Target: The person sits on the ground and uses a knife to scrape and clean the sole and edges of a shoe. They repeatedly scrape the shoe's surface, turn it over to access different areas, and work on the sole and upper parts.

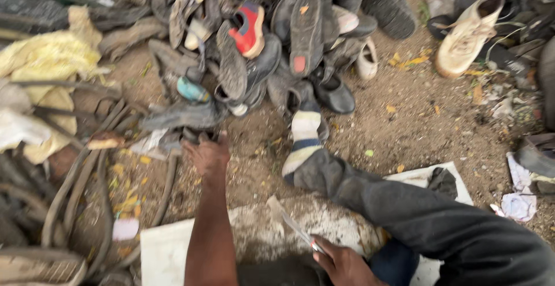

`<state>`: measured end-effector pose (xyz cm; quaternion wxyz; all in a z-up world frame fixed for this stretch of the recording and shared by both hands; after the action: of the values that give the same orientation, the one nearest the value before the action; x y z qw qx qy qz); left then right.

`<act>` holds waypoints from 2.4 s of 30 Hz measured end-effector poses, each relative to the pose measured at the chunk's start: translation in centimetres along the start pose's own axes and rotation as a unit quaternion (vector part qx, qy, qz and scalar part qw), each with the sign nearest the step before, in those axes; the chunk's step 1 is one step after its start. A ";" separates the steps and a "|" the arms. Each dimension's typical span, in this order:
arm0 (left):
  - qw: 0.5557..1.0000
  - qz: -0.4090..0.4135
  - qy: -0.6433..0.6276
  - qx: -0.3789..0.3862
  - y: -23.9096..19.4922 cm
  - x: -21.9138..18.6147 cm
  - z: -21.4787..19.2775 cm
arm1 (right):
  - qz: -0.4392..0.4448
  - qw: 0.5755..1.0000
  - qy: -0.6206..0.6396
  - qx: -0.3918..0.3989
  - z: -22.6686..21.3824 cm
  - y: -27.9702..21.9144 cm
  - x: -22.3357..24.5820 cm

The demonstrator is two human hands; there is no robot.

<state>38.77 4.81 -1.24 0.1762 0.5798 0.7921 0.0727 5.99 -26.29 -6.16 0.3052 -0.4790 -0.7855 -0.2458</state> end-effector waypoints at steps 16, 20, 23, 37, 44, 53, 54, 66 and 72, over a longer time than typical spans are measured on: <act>0.945 0.084 -0.059 0.310 -22.6 1.8 -8.3 | 0.278 0.949 0.140 -0.040 -5.8 1.2 3.9; 0.941 0.093 0.009 0.326 -22.2 -0.3 -6.6 | 0.275 0.953 0.123 -0.032 -7.6 0.3 6.4; 0.937 0.160 0.045 0.307 -22.3 -1.8 -5.5 | 0.260 0.958 0.111 -0.041 -8.2 -0.7 7.4; 0.965 0.122 -0.163 0.167 -22.0 -3.0 -6.9 | 0.161 0.981 -0.107 -0.024 -4.9 5.8 4.9; 0.971 0.159 -0.141 0.113 -21.7 -2.4 -4.9 | 0.136 0.985 -0.103 0.013 -1.6 11.7 1.7; 0.948 0.157 -0.258 0.096 -22.5 -1.4 -5.1 | 0.169 0.974 -0.140 0.061 -0.6 5.5 1.2; 0.948 0.149 -0.259 0.107 -22.5 -1.6 -5.0 | 0.177 0.968 -0.156 0.090 -1.0 5.6 1.4; 0.944 0.079 -0.275 0.163 -21.2 -0.7 -2.3 | 0.219 0.963 -0.097 0.121 -3.9 8.4 4.3; 0.872 0.025 -0.461 0.163 -21.2 0.0 -0.7 | 0.130 0.990 -0.021 0.045 1.1 11.4 -1.0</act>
<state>19.56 -1.80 -7.33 0.4224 0.5875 0.6072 -0.3282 16.36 -21.33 -6.55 0.3390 -0.5677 -0.7332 -0.1585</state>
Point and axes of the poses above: each hand's wrist, its own y-axis towards the middle knuckle, its own z-axis out of the palm, x = y × z, the point moved 1 cm from there along y, towards the middle knuckle, and after that the axes turned 1 degree about y, right-handed, at the moved point
